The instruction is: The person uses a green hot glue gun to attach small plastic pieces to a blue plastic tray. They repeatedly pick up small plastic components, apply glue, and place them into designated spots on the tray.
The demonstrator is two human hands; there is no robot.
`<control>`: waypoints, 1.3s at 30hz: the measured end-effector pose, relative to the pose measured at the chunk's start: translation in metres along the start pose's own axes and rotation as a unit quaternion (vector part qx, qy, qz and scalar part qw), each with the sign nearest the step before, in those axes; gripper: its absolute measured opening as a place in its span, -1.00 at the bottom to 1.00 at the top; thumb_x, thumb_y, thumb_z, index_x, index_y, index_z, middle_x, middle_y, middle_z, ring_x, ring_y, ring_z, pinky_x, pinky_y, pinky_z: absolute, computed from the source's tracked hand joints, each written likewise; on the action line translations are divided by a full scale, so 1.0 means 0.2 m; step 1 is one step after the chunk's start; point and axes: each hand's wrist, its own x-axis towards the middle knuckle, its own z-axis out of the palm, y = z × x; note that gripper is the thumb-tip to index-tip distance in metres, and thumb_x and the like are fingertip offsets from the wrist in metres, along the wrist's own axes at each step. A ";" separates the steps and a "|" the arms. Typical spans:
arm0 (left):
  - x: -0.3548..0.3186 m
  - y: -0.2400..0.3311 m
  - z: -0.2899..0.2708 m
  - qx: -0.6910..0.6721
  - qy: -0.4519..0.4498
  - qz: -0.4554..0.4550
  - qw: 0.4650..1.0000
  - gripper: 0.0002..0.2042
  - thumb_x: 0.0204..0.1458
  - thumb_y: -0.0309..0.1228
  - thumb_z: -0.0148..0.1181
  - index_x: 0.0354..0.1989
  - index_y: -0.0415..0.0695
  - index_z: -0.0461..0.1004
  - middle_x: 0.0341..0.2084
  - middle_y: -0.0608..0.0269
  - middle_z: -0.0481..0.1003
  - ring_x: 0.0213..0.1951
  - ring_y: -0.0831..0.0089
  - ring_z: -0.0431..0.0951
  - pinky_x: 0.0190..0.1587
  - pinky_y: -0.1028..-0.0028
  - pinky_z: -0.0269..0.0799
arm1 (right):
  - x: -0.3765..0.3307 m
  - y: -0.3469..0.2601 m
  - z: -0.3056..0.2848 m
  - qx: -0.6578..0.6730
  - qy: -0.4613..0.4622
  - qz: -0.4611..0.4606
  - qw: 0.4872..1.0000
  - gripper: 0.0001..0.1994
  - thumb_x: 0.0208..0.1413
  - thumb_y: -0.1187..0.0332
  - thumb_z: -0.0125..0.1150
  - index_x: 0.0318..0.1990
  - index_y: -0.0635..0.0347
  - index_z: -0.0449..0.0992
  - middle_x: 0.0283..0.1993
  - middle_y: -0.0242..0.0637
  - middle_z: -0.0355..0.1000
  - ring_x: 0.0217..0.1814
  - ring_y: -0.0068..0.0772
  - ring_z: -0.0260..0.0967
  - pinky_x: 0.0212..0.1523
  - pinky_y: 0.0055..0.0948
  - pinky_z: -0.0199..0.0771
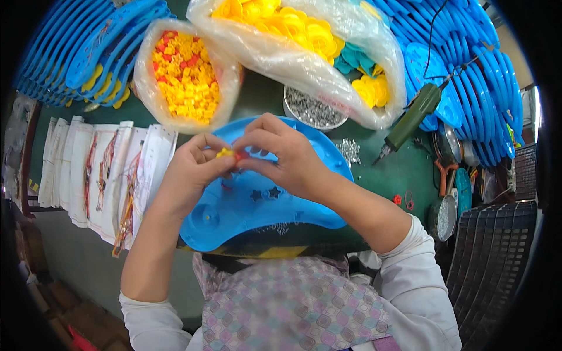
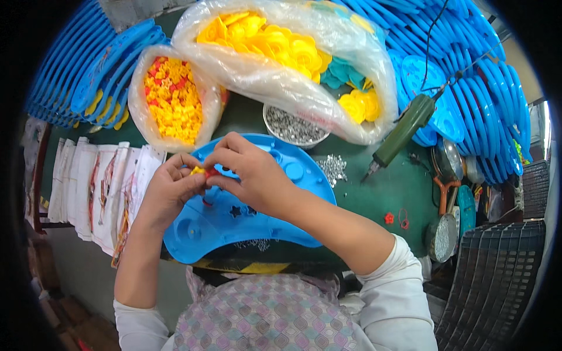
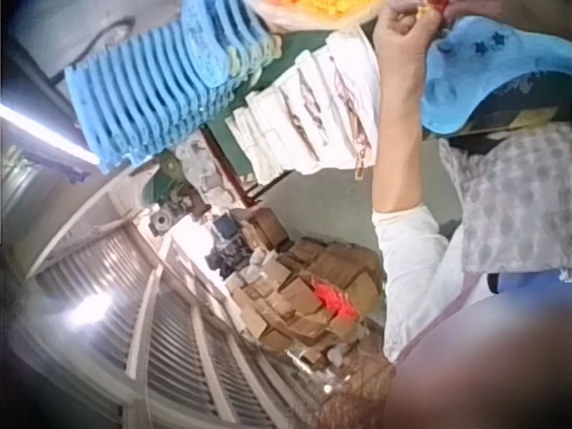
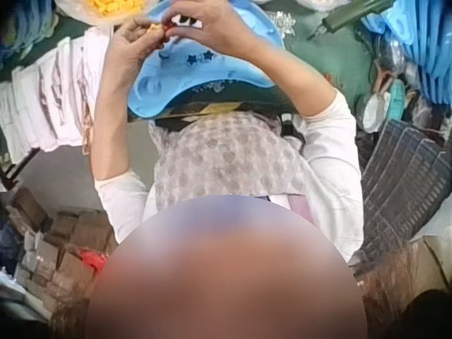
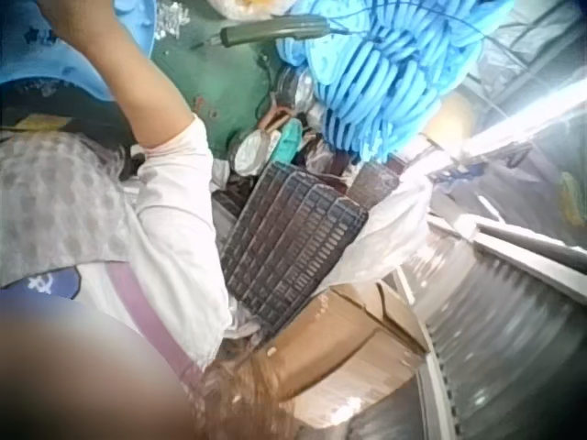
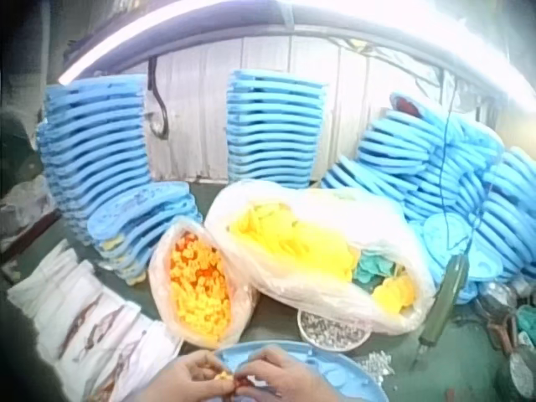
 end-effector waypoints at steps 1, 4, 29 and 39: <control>-0.04 -0.02 0.00 0.043 -0.006 -0.010 0.999 -0.78 0.14 -0.46 0.37 -0.10 -0.22 0.50 -0.27 0.17 0.64 -0.23 0.50 0.64 -0.17 0.51 0.53 | -0.04 -0.01 0.00 0.007 -0.038 0.017 0.999 -0.79 0.07 0.45 0.42 -0.14 0.16 0.59 -0.19 -0.16 0.51 -0.16 -0.07 0.52 -0.16 -0.19 0.54; -0.12 -0.10 0.03 0.245 0.012 0.046 0.968 -0.79 0.08 -0.47 0.42 -0.15 -0.21 0.56 -0.25 0.16 0.64 -0.25 0.47 0.65 -0.19 0.46 0.56 | -0.17 -0.04 0.02 0.053 -0.115 0.160 0.979 -0.83 0.08 0.36 0.43 -0.20 0.15 0.61 -0.24 -0.15 0.58 -0.16 -0.07 0.53 -0.20 -0.16 0.54; -0.09 -0.27 0.15 0.577 0.052 0.342 0.740 -0.86 0.00 -0.45 0.41 -0.30 -0.18 0.60 -0.34 0.20 0.56 -0.24 0.25 0.54 -0.16 0.32 0.48 | -0.35 0.00 -0.03 -0.247 -0.121 0.057 0.960 -0.65 -0.07 0.35 0.51 -0.10 0.10 0.57 -0.11 -0.26 0.48 -0.05 -0.14 0.43 -0.06 -0.21 0.48; -0.22 -0.25 0.16 0.545 -0.037 0.271 0.792 -0.75 -0.06 -0.37 0.47 -0.25 -0.17 0.57 -0.20 0.14 0.52 -0.08 0.11 0.48 0.01 0.22 0.44 | -0.35 0.00 -0.01 -0.306 -0.144 0.061 0.939 -0.61 -0.19 0.33 0.57 -0.19 0.14 0.53 -0.12 -0.26 0.40 -0.05 -0.14 0.34 -0.03 -0.20 0.41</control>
